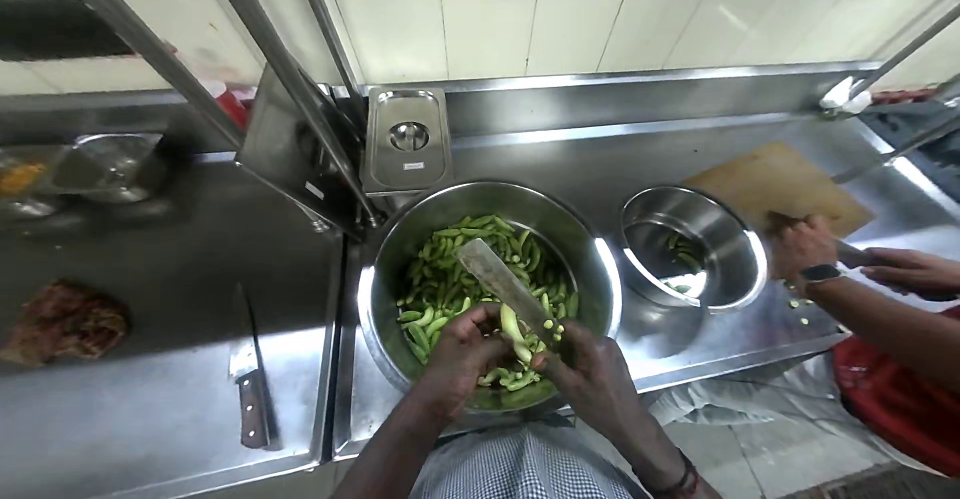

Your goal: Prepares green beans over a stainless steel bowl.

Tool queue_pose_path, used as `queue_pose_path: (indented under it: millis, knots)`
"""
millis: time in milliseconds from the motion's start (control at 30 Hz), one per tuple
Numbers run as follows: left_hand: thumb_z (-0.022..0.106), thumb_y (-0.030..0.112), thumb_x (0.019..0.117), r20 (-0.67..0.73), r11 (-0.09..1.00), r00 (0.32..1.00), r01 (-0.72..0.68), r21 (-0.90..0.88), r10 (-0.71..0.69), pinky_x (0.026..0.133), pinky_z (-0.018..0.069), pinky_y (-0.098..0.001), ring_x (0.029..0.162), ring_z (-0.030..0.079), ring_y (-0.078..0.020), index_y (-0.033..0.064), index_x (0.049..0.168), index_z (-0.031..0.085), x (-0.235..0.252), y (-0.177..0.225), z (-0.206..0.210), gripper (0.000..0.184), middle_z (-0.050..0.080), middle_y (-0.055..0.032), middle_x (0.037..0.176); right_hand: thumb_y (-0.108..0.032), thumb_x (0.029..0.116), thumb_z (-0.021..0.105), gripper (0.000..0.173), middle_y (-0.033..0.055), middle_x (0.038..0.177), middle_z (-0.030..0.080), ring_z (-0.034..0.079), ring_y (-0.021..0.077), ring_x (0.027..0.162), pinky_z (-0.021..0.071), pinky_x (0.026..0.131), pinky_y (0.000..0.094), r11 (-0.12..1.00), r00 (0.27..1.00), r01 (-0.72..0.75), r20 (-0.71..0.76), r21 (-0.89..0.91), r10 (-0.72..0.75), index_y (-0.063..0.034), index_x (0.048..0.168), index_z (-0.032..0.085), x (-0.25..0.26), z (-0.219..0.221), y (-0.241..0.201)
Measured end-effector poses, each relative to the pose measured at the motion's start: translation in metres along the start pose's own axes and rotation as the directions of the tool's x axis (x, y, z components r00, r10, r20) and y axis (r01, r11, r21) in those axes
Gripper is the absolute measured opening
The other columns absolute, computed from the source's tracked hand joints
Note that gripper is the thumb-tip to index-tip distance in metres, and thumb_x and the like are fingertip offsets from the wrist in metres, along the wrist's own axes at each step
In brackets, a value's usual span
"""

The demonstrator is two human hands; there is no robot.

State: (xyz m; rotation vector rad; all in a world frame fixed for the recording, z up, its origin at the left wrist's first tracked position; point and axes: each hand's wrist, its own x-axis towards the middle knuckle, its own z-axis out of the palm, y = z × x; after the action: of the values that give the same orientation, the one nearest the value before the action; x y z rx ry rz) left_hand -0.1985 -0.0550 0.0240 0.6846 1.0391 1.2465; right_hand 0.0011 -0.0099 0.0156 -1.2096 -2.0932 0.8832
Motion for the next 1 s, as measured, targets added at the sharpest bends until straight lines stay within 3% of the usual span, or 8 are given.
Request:
queue_pose_path:
  millis: [133, 533, 700, 800, 833, 900, 967, 1000]
  knots:
    - [0.048, -0.003, 0.1001, -0.003, 0.948, 0.995, 0.095, -0.304, -0.101, 0.074, 0.0622, -0.0408, 0.081, 0.07, -0.0255, 0.006, 0.138, 0.056, -0.004, -0.002, -0.001, 0.04, 0.067, -0.0195, 0.107, -0.068, 0.0788, 0.073, 0.057, -0.0043, 0.074, 0.062, 0.061, 0.008, 0.065, 0.0549, 0.058, 0.0327, 0.996, 0.998, 0.064, 0.024, -0.058, -0.062, -0.0144, 0.094, 0.067, -0.002, 0.002, -0.003]
    - [0.051, -0.006, 0.0978, -0.023, 0.917, 0.987, 0.137, -0.374, -0.156, 0.076, 0.0598, -0.0345, 0.079, 0.068, -0.0188, 0.0047, 0.13, 0.061, -0.004, -0.014, 0.007, 0.036, 0.069, -0.0154, 0.098, -0.062, 0.0905, 0.062, 0.047, -0.0061, 0.058, 0.052, 0.053, 0.0082, 0.051, 0.0464, 0.048, 0.0318, 0.982, 0.994, 0.108, -0.008, -0.152, -0.11, -0.0173, 0.078, 0.065, -0.001, 0.012, -0.004]
    - [0.043, 0.002, 0.1019, -0.198, 0.965, 0.975, 0.044, -0.258, -0.098, 0.08, 0.0585, -0.0381, 0.089, 0.068, -0.0218, 0.008, 0.133, 0.055, 0.008, -0.009, -0.011, 0.034, 0.067, -0.0126, 0.107, -0.069, 0.0874, 0.061, 0.053, -0.0044, 0.065, 0.059, 0.059, 0.011, 0.056, 0.0509, 0.051, 0.0355, 0.97, 0.995, 0.092, -0.012, -0.225, -0.097, -0.0166, 0.084, 0.069, 0.0, 0.011, -0.002]
    - [0.049, 0.0, 0.0984, -0.32, 0.988, 0.947, 0.041, 0.147, 0.008, 0.078, 0.0584, -0.0404, 0.086, 0.065, -0.0193, 0.0081, 0.119, 0.057, 0.019, 0.011, -0.033, 0.023, 0.064, -0.0069, 0.104, -0.065, 0.098, 0.045, 0.058, 0.0002, 0.067, 0.058, 0.06, 0.018, 0.058, 0.0503, 0.051, 0.0414, 0.958, 0.997, 0.06, -0.031, -0.281, -0.071, -0.0129, 0.087, 0.068, 0.003, 0.004, -0.002]
    - [0.056, 0.002, 0.098, -0.326, 0.914, 0.944, 0.085, 0.396, 0.054, 0.075, 0.0564, -0.0411, 0.085, 0.063, -0.0209, 0.0065, 0.117, 0.06, 0.023, 0.017, -0.043, 0.019, 0.063, -0.0098, 0.106, -0.06, 0.1029, 0.038, 0.057, -0.0003, 0.066, 0.056, 0.058, 0.0176, 0.057, 0.0485, 0.05, 0.0404, 0.957, 0.996, 0.05, -0.051, -0.287, -0.068, -0.0137, 0.085, 0.066, 0.003, 0.004, -0.001]
    - [0.067, 0.014, 0.0979, -0.296, 0.508, 0.952, 0.217, 0.834, 0.079, 0.075, 0.0538, -0.0523, 0.086, 0.064, -0.0316, 0.0045, 0.114, 0.066, 0.037, 0.023, -0.064, 0.019, 0.067, -0.0175, 0.104, -0.057, 0.1047, 0.036, 0.054, -0.0012, 0.065, 0.055, 0.057, 0.0165, 0.055, 0.0475, 0.049, 0.0388, 0.95, 0.996, 0.024, -0.078, -0.311, -0.05, -0.0152, 0.085, 0.065, 0.005, 0.004, 0.001]
    - [0.066, 0.024, 0.0964, -0.307, -0.005, 0.95, 0.307, 0.952, -0.059, 0.086, 0.0547, -0.0617, 0.102, 0.069, -0.0381, 0.0091, 0.116, 0.071, 0.057, 0.014, -0.08, 0.025, 0.071, -0.0176, 0.111, -0.058, 0.0993, 0.052, 0.046, 0.0005, 0.074, 0.063, 0.062, 0.0179, 0.063, 0.0528, 0.056, 0.0417, 0.947, 0.999, -0.032, -0.046, -0.321, 0.018, -0.0149, 0.096, 0.069, 0.006, 0.002, 0.0]
    - [0.066, 0.025, 0.0956, -0.326, -0.151, 0.934, 0.304, 0.941, -0.148, 0.089, 0.0533, -0.0635, 0.108, 0.067, -0.0406, 0.008, 0.116, 0.071, 0.062, 0.009, -0.082, 0.027, 0.069, -0.0193, 0.116, -0.058, 0.0955, 0.059, 0.045, 0.001, 0.079, 0.065, 0.064, 0.0183, 0.066, 0.0542, 0.059, 0.0427, 0.947, 0.998, -0.058, -0.033, -0.316, 0.051, -0.0147, 0.1, 0.069, 0.007, 0.001, -0.001]
